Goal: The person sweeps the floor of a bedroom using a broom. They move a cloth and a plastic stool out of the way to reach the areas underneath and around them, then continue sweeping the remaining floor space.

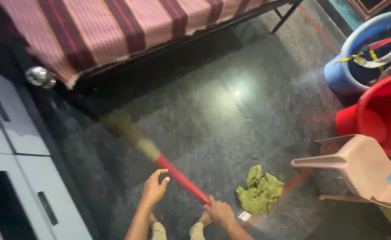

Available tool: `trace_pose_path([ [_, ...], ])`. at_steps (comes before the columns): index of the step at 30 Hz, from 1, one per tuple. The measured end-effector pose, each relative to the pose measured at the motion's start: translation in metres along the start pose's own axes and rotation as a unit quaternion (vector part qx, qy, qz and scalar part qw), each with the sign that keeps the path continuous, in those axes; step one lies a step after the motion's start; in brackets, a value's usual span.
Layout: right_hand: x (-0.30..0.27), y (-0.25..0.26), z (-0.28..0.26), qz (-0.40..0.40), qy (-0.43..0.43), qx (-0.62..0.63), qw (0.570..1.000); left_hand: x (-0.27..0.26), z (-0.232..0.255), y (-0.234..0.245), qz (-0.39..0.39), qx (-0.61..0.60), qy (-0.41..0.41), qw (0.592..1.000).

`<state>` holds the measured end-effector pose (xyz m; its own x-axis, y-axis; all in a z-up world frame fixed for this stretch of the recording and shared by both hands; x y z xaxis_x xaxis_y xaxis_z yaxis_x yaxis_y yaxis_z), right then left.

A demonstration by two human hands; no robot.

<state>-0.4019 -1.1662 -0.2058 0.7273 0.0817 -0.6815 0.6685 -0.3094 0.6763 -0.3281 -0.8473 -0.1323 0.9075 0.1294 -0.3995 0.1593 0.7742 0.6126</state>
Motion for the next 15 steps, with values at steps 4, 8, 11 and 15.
trace_pose_path([
  [4,-0.033,0.007,0.088,-0.078,0.035,-0.093,0.992,-0.003,0.038,-0.065,0.023,-0.020,-0.051,0.998],
  [8,-0.088,0.094,0.250,-0.019,-0.170,0.010,0.985,-0.021,0.060,-0.101,0.013,-0.045,-0.029,0.998],
  [11,-0.083,0.168,0.317,0.031,-0.160,-0.049,0.985,-0.035,0.078,-0.122,-0.016,-0.023,0.008,1.000],
  [15,0.001,0.202,0.330,0.106,-0.177,0.041,0.978,-0.035,0.105,-0.149,-0.033,0.012,0.019,0.999],
])
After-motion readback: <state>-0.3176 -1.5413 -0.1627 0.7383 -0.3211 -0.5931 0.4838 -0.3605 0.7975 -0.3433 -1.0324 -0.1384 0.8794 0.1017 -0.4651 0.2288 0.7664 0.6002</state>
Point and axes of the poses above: each hand's wrist, its own x-axis towards the middle knuckle, its own y-axis out of the back of the hand, z = x × y, the point moved 6 cm from there along x, towards the middle knuckle, and after that the axes turned 13 degrees about x, right-handed, at the moved point
